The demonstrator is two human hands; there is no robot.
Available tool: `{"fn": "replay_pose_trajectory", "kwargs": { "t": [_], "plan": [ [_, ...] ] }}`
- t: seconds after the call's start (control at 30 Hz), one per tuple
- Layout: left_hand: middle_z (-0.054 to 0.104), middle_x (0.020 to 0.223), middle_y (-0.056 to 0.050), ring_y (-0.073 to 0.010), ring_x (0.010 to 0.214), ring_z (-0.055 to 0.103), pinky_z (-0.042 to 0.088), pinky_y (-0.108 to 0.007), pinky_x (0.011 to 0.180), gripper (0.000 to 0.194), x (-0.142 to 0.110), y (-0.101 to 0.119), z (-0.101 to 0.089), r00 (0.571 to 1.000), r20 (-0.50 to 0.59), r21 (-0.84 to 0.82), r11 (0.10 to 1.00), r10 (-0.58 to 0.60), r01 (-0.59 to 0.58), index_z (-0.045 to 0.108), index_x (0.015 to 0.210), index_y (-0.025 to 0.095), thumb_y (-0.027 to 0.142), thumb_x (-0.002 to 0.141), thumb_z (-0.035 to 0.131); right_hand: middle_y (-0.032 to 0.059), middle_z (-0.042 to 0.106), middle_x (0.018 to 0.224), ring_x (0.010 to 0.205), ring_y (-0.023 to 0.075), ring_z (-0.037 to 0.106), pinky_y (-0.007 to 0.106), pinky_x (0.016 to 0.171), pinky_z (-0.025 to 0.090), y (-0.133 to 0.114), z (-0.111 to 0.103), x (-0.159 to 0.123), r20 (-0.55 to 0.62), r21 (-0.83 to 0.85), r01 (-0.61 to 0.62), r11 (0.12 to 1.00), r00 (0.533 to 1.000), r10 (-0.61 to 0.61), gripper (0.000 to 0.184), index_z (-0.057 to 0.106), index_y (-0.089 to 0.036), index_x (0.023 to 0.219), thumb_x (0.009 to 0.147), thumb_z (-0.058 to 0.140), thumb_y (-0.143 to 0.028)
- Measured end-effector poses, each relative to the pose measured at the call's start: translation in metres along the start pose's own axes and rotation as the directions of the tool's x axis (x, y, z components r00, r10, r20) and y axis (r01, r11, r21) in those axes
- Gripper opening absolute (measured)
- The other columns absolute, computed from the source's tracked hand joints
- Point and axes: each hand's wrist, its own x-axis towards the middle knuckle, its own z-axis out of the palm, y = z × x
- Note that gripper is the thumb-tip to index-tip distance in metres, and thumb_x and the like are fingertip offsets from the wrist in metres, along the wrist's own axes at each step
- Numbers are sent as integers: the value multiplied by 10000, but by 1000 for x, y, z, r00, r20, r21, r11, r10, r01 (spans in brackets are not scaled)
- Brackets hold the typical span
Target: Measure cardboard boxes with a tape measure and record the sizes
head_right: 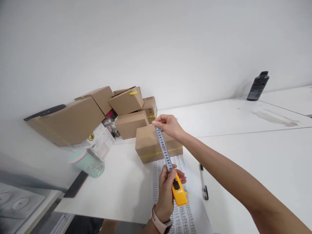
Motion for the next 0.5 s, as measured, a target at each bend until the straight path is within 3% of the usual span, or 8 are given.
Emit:
{"fn": "replay_pose_trajectory", "kwargs": {
  "t": [0.1,0.23,0.33,0.5],
  "plan": [
    [681,762,-52,-159,590,639,497,-282,604,392,-2,12,-6,993,25,-57,992,-112,113,608,978,145,493,818,691,31,631,670,607,112,524,263,584,468,30,-19,28,-70,82,-143,986,986,149,444,667,-152,704,624,860,-545],
    [677,698,-58,-166,509,617,504,-305,564,429,7,26,-9,961,111,-167,948,-253,269,632,980,121,457,727,715,52,658,703,622,115,541,263,622,497,63,-33,61,-160,63,-259,964,951,266,397,645,-155,685,666,868,-482],
    [696,746,-80,-172,532,630,518,-314,579,429,17,30,-7,956,113,-210,934,-271,290,641,981,108,429,707,718,69,686,717,651,130,579,268,661,504,76,-30,81,-129,7,-277,961,953,276,352,632,-159,663,723,839,-436],
    [723,843,-95,-179,546,645,523,-314,576,466,32,38,3,962,-3,-271,926,-274,263,606,1168,112,367,780,646,43,684,681,644,133,576,263,665,468,96,-8,109,-39,-143,-271,952,962,269,316,648,-158,622,740,806,-405]
  ]
}}
